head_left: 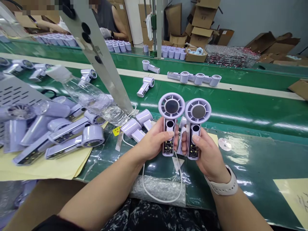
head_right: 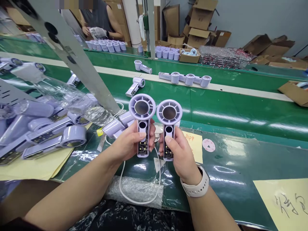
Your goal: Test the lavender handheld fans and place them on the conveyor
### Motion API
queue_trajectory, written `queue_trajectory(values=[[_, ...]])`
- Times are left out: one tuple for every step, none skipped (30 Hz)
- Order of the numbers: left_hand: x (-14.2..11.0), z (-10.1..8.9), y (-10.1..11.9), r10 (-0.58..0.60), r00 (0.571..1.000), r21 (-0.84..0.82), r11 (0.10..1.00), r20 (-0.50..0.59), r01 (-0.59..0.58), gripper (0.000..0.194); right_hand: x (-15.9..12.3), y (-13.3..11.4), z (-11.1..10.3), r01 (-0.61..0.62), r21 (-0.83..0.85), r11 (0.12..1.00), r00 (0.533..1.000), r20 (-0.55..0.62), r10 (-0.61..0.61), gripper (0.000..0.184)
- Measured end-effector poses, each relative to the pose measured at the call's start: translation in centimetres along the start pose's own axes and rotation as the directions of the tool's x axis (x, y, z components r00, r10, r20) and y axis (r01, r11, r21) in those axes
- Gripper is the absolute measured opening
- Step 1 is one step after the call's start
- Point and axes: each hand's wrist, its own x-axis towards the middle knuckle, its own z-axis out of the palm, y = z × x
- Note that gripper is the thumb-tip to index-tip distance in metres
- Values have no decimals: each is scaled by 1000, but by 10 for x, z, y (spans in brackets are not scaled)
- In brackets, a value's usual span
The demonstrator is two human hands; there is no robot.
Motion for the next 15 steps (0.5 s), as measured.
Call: queue_trajectory(values=[[1,-1,-1,8,999,13,1000,-38,-8,32,0,0,0,6,2,1000,1000,-1,-6,28],[1,-2,-1,11,997,30,1000,-82,-8,33,0,0,-1,13,3,1000,1000,-6,-13,27],[2,-2,-2,10,992,45,999,-126,-4,34,0,0,-2,15,3,1000,1000,-15,-15,27],[3,-3,-2,3,987,58,998,-158,6,35,0,-1,-2,11,4,1000,1000,-27,-11,27],[3,-4,-2,-5,983,67,998,-181,17,37,0,-1,-3,1,7,1000,999,-37,-1,27],[4,-4,-2,-12,980,70,997,-196,26,39,0,-1,-3,-9,11,1000,999,-45,9,27],[4,-3,-2,-20,978,66,997,-208,34,41,1,-2,-4,-17,15,1000,999,-48,18,27],[5,-2,-1,-28,976,58,997,-218,42,43,2,-2,-5,-23,18,1000,998,-51,24,27],[5,-2,-1,-41,973,50,997,-228,54,45,2,-2,-5,-25,20,999,998,-52,26,27],[4,-1,0,-57,969,41,997,-239,69,45,3,-2,-5,-25,18,1000,998,-54,26,26],[4,0,0,-72,965,34,996,-251,83,45,3,-2,-6,-23,15,1000,998,-59,24,24],[4,1,1,-82,962,28,995,-261,92,44,4,-2,-6,-18,13,1000,997,-69,19,23],[3,2,2,-80,960,25,996,-269,90,43,3,-3,-5,-13,13,1000,997,-79,14,23],[3,2,3,-72,960,24,996,-269,82,41,3,-4,-5,-10,15,1000,996,-84,11,22],[2,3,3,-62,964,22,997,-257,70,40,3,-5,-5,-11,18,1000,997,-83,12,22]])
